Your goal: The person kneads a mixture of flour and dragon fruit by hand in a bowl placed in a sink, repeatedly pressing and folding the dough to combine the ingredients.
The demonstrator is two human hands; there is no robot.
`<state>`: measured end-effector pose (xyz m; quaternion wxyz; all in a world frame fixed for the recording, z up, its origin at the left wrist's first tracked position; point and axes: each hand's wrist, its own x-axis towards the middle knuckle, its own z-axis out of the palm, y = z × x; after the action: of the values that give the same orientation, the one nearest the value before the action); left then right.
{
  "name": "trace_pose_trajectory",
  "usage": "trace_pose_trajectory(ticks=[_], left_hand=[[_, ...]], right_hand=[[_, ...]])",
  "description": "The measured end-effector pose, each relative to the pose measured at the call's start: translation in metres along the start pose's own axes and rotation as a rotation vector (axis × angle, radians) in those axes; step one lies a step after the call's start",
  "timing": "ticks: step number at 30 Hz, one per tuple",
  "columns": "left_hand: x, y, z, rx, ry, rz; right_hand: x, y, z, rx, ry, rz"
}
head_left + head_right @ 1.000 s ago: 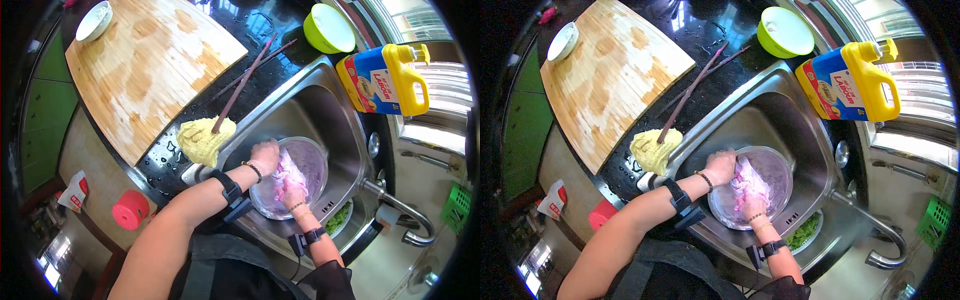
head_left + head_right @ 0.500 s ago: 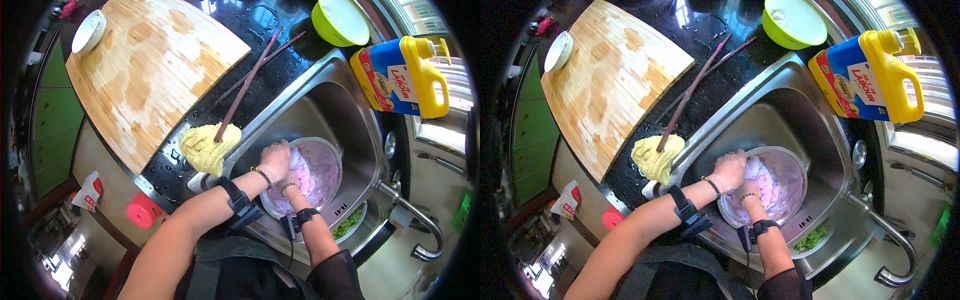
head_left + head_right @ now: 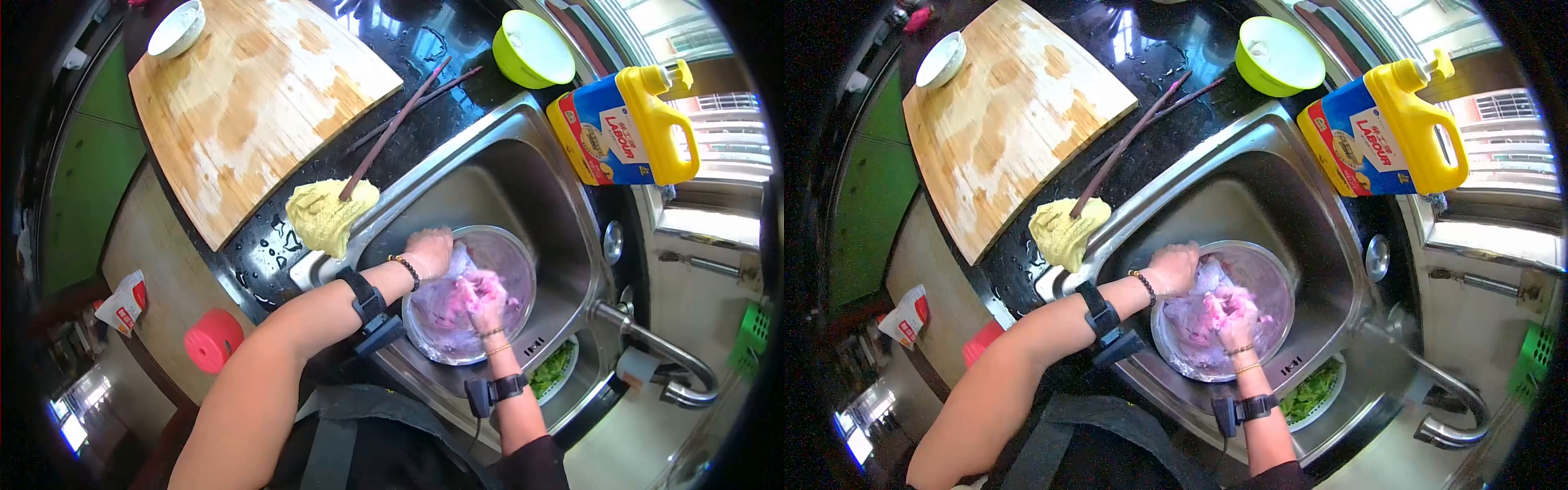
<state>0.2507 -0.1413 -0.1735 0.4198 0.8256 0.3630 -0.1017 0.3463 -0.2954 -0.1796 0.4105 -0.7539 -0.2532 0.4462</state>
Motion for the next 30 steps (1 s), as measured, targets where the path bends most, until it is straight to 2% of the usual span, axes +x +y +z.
trace_pose_trajectory(ticks=[2, 3, 4, 6, 10, 11, 12, 14, 15, 17, 18, 20, 21, 24, 26, 28, 29, 30], left_hand=[[0.000, 0.000, -0.003, 0.045, 0.001, 0.016], [0.001, -0.001, -0.002, 0.049, 0.012, 0.000], [0.002, -0.002, -0.001, 0.049, 0.008, 0.010], [0.003, -0.004, 0.000, 0.050, -0.004, 0.014], [0.002, 0.001, -0.005, 0.051, -0.028, 0.012], [0.001, -0.001, -0.004, 0.064, -0.020, 0.022], [-0.001, -0.002, -0.002, 0.076, -0.017, 0.035], [0.001, -0.004, 0.004, 0.087, -0.015, 0.037], [0.003, -0.004, 0.005, 0.102, -0.004, 0.037], [0.002, -0.003, 0.001, 0.089, -0.020, 0.035], [0.001, -0.002, 0.000, 0.086, -0.028, 0.023], [0.002, -0.002, 0.002, 0.102, -0.027, 0.024], [0.001, -0.002, 0.002, 0.102, -0.019, 0.027], [0.001, -0.003, 0.002, 0.094, -0.010, 0.038], [0.002, -0.003, 0.003, 0.090, -0.008, 0.041], [0.004, -0.004, 0.005, 0.064, 0.001, 0.025], [0.005, -0.006, 0.006, 0.013, 0.014, 0.028], [0.004, -0.005, 0.008, 0.014, 0.000, 0.029]], right_hand=[[0.030, -0.023, -0.005, -0.708, 0.105, -0.429], [0.047, -0.016, -0.005, -0.871, -0.007, -0.399], [0.064, -0.001, 0.004, -0.862, -0.018, -0.410], [0.087, 0.021, 0.019, -0.806, -0.153, -0.117], [0.071, 0.002, 0.020, -0.866, -0.259, -0.057], [0.067, 0.036, 0.014, -0.889, -0.230, -0.288], [0.050, 0.032, 0.009, -0.890, -0.232, -0.282], [0.013, 0.015, -0.005, -0.342, -0.255, -0.092], [-0.006, 0.003, -0.012, -0.348, -0.247, -0.082], [-0.041, -0.015, -0.024, -0.121, 0.076, -0.026], [-0.053, -0.004, -0.032, -0.125, 0.085, -0.024], [-0.064, 0.012, -0.044, -0.569, 0.134, -0.124], [-0.074, 0.000, -0.043, -0.827, 0.047, -0.187], [-0.080, 0.005, -0.022, -0.976, -0.002, -0.142], [-0.074, 0.002, -0.012, -0.966, -0.066, -0.067], [-0.064, 0.010, -0.006, -1.144, -0.088, -0.427], [-0.060, 0.013, -0.001, -1.054, -0.214, -0.028], [-0.056, 0.014, 0.004, -1.049, -0.216, -0.015]])
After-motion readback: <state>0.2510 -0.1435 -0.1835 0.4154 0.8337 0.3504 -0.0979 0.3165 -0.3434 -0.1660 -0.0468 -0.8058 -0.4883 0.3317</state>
